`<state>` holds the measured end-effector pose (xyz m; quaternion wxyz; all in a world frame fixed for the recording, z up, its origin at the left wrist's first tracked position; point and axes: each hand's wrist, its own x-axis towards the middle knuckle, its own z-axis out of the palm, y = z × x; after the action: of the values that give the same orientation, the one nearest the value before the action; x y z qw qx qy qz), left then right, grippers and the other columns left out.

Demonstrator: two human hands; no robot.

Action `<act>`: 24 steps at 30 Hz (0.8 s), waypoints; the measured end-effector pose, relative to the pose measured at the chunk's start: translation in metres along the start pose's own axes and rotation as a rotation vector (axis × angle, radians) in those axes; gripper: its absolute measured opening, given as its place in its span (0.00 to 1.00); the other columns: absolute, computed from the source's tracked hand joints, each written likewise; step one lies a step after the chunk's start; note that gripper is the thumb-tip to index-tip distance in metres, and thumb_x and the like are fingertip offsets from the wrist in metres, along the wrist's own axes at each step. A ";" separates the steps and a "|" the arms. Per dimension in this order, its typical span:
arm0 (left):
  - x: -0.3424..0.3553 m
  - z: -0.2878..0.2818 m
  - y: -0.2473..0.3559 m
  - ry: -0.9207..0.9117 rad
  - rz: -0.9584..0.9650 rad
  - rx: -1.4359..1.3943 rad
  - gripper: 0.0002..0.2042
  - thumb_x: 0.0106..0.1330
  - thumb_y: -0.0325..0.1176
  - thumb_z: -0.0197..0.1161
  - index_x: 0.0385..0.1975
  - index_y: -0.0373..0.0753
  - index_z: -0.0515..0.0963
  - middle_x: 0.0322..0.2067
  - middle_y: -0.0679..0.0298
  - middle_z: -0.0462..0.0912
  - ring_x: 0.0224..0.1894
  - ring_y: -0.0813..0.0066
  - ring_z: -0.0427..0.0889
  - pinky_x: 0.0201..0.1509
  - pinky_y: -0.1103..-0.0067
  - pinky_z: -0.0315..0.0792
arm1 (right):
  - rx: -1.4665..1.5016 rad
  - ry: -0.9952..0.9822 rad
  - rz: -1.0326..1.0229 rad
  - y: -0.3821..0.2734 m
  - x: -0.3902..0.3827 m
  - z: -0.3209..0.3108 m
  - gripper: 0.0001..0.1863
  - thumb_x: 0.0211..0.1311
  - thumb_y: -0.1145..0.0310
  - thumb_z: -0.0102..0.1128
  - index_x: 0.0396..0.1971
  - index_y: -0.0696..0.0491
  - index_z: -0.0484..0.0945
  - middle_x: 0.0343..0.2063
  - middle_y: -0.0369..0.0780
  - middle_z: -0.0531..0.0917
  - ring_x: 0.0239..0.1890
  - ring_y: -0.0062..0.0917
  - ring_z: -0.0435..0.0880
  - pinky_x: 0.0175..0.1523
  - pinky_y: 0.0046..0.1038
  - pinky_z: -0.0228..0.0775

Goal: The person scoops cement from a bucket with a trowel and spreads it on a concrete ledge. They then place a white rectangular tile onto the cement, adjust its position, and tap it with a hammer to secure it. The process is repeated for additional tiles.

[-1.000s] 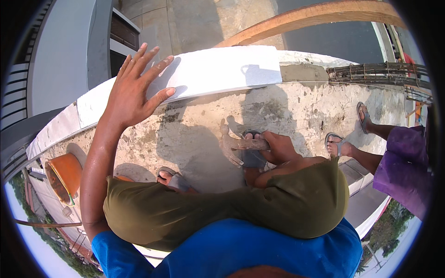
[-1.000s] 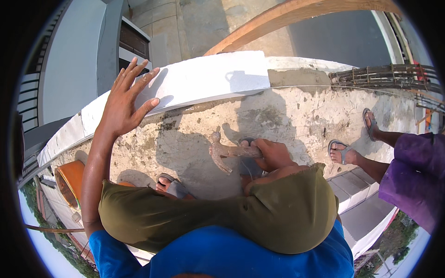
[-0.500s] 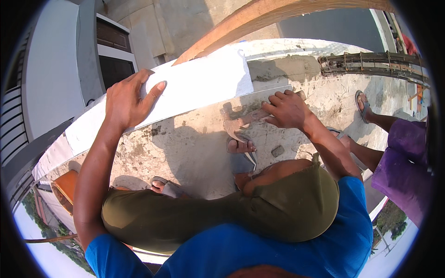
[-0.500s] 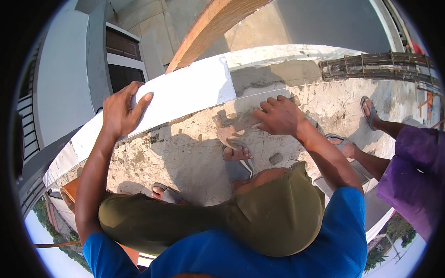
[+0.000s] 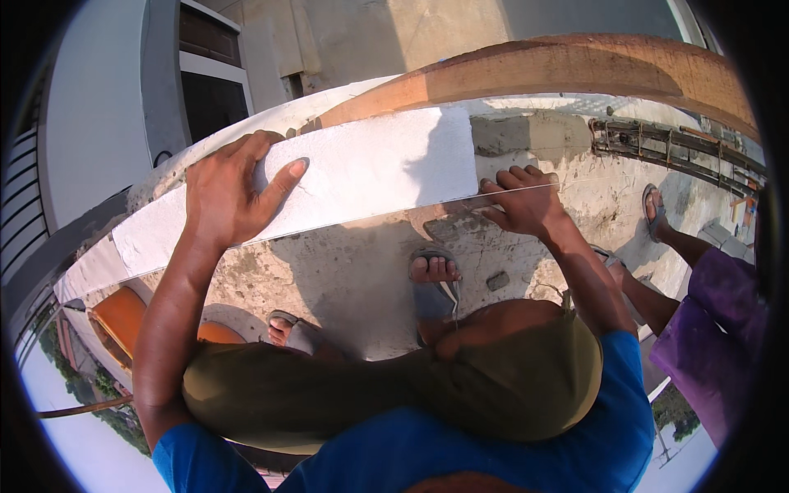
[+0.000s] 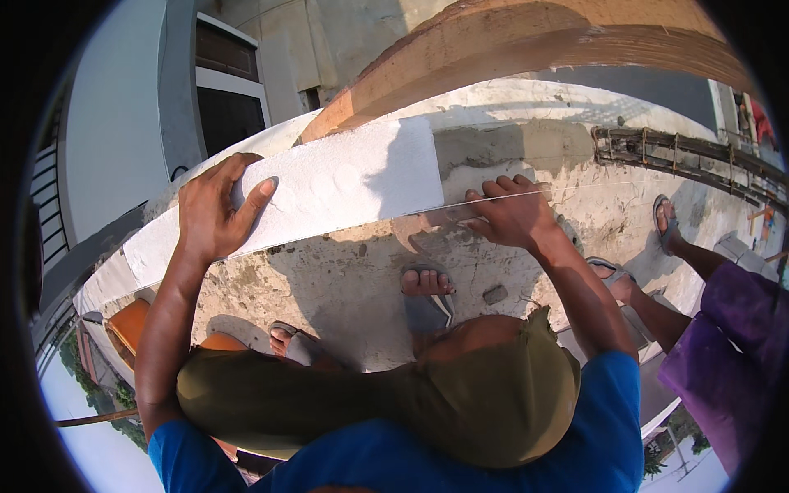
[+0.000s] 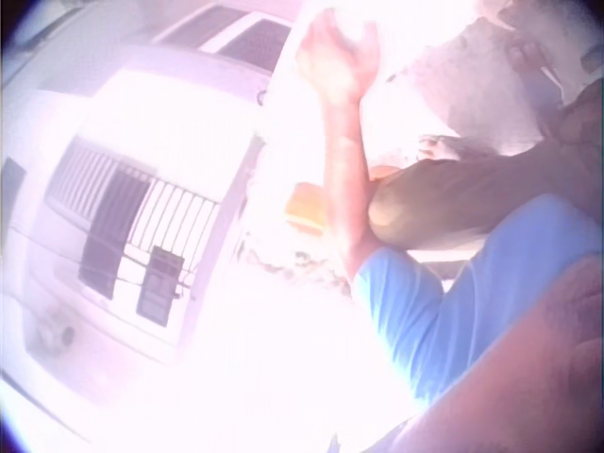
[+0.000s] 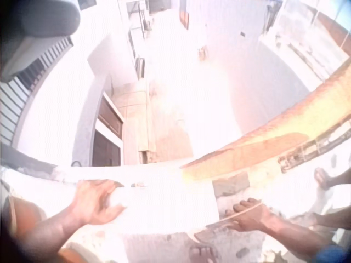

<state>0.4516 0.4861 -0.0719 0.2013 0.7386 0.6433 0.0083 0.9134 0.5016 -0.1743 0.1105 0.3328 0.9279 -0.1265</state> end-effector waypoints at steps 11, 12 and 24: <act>0.002 0.008 -0.004 0.065 -0.013 -0.018 0.34 0.73 0.69 0.59 0.49 0.39 0.89 0.33 0.55 0.92 0.28 0.63 0.90 0.35 0.68 0.82 | 0.023 0.021 -0.082 0.003 0.014 -0.020 0.21 0.62 0.45 0.72 0.48 0.41 0.85 0.38 0.35 0.86 0.47 0.31 0.89 0.52 0.39 0.80; 0.002 0.008 -0.006 0.086 -0.021 -0.024 0.34 0.73 0.69 0.59 0.49 0.38 0.89 0.33 0.54 0.92 0.28 0.63 0.89 0.35 0.68 0.82 | 0.032 0.045 -0.079 0.001 0.014 -0.019 0.21 0.62 0.45 0.72 0.48 0.41 0.85 0.37 0.35 0.86 0.46 0.32 0.89 0.51 0.39 0.80; 0.000 0.001 0.005 0.061 -0.063 -0.004 0.32 0.76 0.68 0.55 0.52 0.44 0.88 0.34 0.56 0.93 0.30 0.60 0.91 0.41 0.65 0.82 | -0.048 0.108 -0.245 -0.012 0.007 -0.004 0.22 0.61 0.43 0.72 0.47 0.42 0.84 0.34 0.35 0.82 0.43 0.33 0.85 0.50 0.39 0.76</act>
<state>0.4570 0.4850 -0.0713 0.1834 0.7171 0.6719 0.0257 0.9000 0.4982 -0.1706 0.0520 0.2208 0.9689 -0.0988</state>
